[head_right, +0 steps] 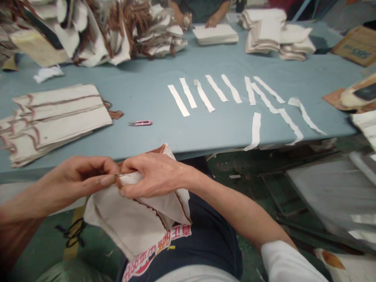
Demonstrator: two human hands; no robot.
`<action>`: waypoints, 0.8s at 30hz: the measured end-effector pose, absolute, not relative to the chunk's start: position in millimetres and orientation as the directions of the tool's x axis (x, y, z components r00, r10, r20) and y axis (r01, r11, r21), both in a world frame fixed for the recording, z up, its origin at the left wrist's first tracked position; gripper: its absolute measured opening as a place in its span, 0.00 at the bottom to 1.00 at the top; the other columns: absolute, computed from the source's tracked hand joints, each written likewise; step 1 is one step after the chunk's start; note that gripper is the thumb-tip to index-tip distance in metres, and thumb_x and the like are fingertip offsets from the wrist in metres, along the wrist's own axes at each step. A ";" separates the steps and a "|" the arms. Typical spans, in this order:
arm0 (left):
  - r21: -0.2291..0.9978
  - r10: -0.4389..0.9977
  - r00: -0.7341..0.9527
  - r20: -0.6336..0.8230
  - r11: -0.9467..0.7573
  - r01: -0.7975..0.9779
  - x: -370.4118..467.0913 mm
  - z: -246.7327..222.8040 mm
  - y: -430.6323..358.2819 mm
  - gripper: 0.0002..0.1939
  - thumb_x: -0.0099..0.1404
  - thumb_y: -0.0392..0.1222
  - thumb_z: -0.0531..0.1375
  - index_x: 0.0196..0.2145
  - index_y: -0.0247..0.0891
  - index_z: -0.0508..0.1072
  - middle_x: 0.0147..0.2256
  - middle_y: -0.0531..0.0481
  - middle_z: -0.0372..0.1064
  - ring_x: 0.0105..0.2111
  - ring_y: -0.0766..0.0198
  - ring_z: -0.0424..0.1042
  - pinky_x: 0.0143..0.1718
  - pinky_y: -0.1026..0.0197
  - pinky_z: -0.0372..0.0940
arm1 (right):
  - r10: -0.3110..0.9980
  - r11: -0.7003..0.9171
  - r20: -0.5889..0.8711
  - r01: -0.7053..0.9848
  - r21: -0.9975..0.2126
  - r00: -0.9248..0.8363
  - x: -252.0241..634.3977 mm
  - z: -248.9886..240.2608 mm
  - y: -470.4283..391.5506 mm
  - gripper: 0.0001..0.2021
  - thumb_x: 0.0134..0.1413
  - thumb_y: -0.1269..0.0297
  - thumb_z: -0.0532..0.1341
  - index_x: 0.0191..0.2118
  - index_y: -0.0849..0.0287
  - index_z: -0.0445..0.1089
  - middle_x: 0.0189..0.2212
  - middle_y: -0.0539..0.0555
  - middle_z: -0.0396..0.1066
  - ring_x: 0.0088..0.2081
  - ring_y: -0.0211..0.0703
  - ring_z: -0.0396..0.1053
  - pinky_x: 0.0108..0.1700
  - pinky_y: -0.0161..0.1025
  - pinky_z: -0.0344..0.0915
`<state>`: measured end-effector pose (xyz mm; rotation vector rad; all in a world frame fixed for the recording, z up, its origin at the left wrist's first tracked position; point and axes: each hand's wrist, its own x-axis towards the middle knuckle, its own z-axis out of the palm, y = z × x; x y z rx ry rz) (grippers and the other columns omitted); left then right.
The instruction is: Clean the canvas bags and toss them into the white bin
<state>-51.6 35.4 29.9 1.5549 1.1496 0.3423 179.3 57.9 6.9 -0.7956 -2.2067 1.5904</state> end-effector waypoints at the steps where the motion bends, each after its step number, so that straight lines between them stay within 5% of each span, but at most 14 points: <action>1: 0.871 0.805 0.479 -0.351 0.092 0.483 -52.4 29.2 33.9 0.15 0.68 0.50 0.65 0.29 0.38 0.76 0.23 0.57 0.62 0.24 0.68 0.57 0.23 0.70 0.55 | 0.594 0.222 -0.083 0.263 -0.939 -0.800 179.5 7.8 57.4 0.09 0.57 0.65 0.67 0.31 0.56 0.66 0.28 0.43 0.67 0.31 0.36 0.64 0.36 0.36 0.56; 6: 0.778 0.829 0.500 -0.251 -0.134 0.613 -56.7 34.2 23.7 0.13 0.72 0.45 0.60 0.31 0.38 0.78 0.23 0.59 0.63 0.23 0.69 0.59 0.24 0.69 0.55 | 0.624 0.224 -0.110 0.312 -0.923 -0.774 179.5 13.3 51.3 0.10 0.58 0.63 0.66 0.30 0.56 0.65 0.27 0.43 0.66 0.31 0.36 0.65 0.35 0.36 0.55; 13: 0.572 0.804 0.586 0.103 -0.530 0.626 -50.1 42.5 15.8 0.08 0.70 0.37 0.58 0.35 0.43 0.77 0.24 0.60 0.69 0.22 0.70 0.64 0.27 0.67 0.57 | 0.671 0.416 0.031 0.341 -0.843 -0.740 176.8 16.2 47.9 0.10 0.54 0.70 0.61 0.28 0.55 0.59 0.27 0.46 0.63 0.32 0.38 0.62 0.37 0.38 0.53; 17: 0.513 0.784 0.599 0.162 -0.585 0.628 -49.2 39.1 6.2 0.08 0.73 0.35 0.58 0.37 0.45 0.74 0.32 0.57 0.76 0.26 0.69 0.72 0.30 0.66 0.62 | 0.620 0.522 0.074 0.341 -0.781 -0.781 175.8 16.1 54.6 0.06 0.53 0.72 0.59 0.31 0.55 0.61 0.28 0.47 0.68 0.31 0.39 0.62 0.36 0.39 0.52; 24: 0.411 0.832 0.506 0.229 -0.553 0.724 -50.9 30.0 -11.0 0.10 0.77 0.34 0.56 0.47 0.48 0.74 0.45 0.52 0.83 0.37 0.62 0.82 0.38 0.62 0.70 | 0.616 0.469 0.158 0.197 -0.861 -0.772 173.6 8.6 55.0 0.07 0.53 0.72 0.58 0.30 0.54 0.59 0.25 0.45 0.63 0.28 0.36 0.60 0.35 0.38 0.52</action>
